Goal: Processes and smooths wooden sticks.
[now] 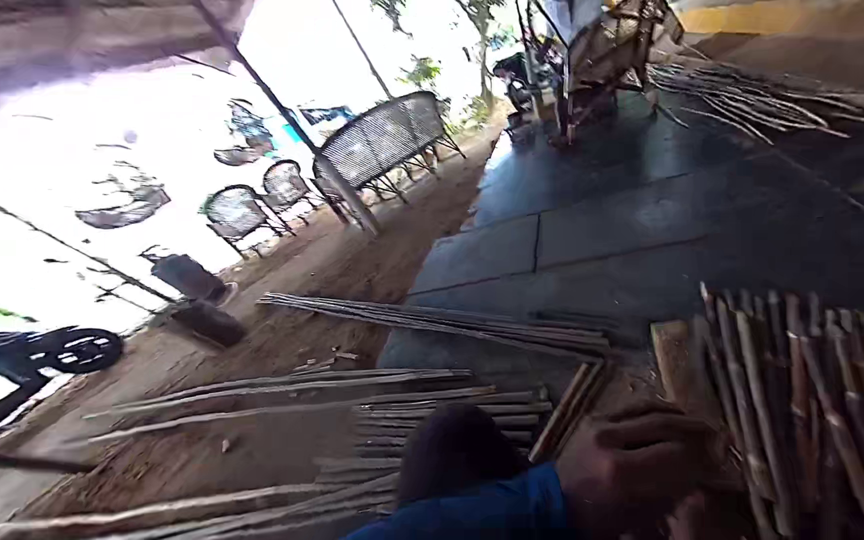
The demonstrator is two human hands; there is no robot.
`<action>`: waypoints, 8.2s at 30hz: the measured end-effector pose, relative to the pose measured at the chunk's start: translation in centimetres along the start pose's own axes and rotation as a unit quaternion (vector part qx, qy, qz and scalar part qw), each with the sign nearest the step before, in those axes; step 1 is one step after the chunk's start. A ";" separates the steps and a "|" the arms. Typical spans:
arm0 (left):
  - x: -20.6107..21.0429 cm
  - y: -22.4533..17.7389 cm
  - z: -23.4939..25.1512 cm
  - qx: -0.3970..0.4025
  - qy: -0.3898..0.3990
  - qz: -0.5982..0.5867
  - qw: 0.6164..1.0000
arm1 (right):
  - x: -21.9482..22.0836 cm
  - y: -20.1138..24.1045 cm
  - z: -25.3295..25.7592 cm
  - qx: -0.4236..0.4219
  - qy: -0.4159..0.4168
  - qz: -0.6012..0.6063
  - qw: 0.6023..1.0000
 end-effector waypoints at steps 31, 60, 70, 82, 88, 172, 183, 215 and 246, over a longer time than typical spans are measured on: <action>-0.6 1.9 1.8 -0.014 -0.010 0.078 0.997 | 0.2 1.8 2.8 0.074 0.035 -0.154 0.985; -1.8 1.1 0.3 -0.039 -0.005 0.083 0.996 | 1.3 -0.1 1.4 0.087 0.039 -0.135 0.986; -1.8 2.3 1.1 -0.068 0.020 0.027 0.997 | 1.2 0.2 2.2 0.128 0.023 -0.092 0.987; -1.9 2.1 1.3 -0.081 -0.003 0.065 0.995 | 1.3 -1.5 2.0 0.170 0.029 -0.110 0.979; -2.5 2.2 1.4 -0.069 -0.023 0.089 0.993 | 1.5 -0.6 1.5 0.142 0.044 -0.117 0.982; -3.2 3.5 3.0 -0.095 -0.075 0.176 0.977 | -0.4 -10.8 4.7 0.265 0.070 -0.204 0.940; -4.2 4.1 2.7 -0.136 -0.088 0.143 0.976 | 0.6 -9.9 3.1 0.284 0.046 -0.165 0.943; -4.7 4.5 2.3 -0.143 -0.098 0.208 0.963 | -0.5 -6.5 3.6 0.301 0.048 -0.215 0.928; -5.2 5.0 1.6 -0.193 -0.128 0.073 0.970 | 0.5 -10.9 4.1 0.268 0.037 -0.267 0.925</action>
Point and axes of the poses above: each hand's wrist, its own z-axis towards the middle knuckle, its own x-axis out of the palm, y = z × x, the point moved 3 cm from there along z, towards the middle knuckle, and after that the axes turned 12 degrees about -y, right-handed, at the moved point
